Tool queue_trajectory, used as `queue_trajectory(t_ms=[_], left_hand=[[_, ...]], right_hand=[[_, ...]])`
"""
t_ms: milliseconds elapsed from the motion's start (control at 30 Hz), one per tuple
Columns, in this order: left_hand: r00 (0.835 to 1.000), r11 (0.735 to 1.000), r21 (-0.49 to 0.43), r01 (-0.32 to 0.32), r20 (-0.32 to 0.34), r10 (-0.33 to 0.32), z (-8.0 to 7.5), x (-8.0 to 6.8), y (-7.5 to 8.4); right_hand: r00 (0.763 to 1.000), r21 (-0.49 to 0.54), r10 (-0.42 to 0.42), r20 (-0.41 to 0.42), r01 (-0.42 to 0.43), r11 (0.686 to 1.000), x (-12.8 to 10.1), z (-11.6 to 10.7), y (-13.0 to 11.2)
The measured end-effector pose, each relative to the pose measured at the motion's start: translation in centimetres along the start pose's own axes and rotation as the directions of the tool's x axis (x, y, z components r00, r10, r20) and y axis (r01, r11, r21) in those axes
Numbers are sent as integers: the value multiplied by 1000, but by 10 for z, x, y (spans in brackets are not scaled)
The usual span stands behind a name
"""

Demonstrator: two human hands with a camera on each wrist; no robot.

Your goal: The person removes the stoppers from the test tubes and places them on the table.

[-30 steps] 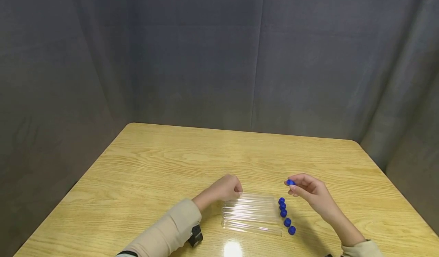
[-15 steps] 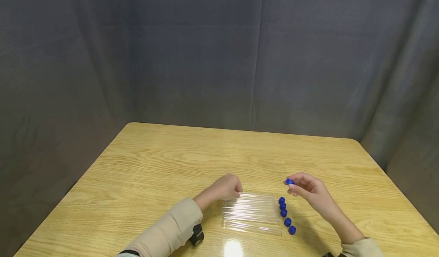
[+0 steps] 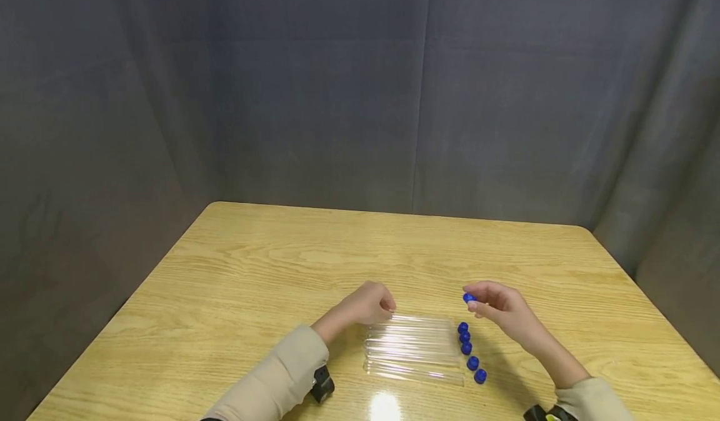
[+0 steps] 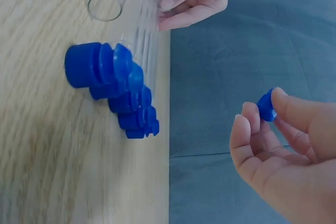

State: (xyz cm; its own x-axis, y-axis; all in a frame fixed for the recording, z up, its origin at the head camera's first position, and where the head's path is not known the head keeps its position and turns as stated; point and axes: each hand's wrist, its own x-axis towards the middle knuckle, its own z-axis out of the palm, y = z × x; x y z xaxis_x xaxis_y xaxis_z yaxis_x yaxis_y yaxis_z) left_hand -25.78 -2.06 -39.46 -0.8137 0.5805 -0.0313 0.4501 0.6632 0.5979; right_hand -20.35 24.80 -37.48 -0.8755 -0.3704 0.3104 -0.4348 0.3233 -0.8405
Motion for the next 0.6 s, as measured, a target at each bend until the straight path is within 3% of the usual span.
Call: queue_trajectory(t_ms=[200, 333, 600], left_hand=[[1000, 999, -41, -6, -10, 5, -5, -3, -4], [1000, 997, -77, -9, -21, 7, -11, -5, -5], [998, 986, -165, 18, -49, -26, -22, -13, -8]], right_hand=[[997, -33, -58, 46, 59, 998, 4, -2, 9], [998, -62, -46, 52, 50, 997, 6, -3, 15], [993, -136, 100, 55, -92, 986, 12, -3, 20]])
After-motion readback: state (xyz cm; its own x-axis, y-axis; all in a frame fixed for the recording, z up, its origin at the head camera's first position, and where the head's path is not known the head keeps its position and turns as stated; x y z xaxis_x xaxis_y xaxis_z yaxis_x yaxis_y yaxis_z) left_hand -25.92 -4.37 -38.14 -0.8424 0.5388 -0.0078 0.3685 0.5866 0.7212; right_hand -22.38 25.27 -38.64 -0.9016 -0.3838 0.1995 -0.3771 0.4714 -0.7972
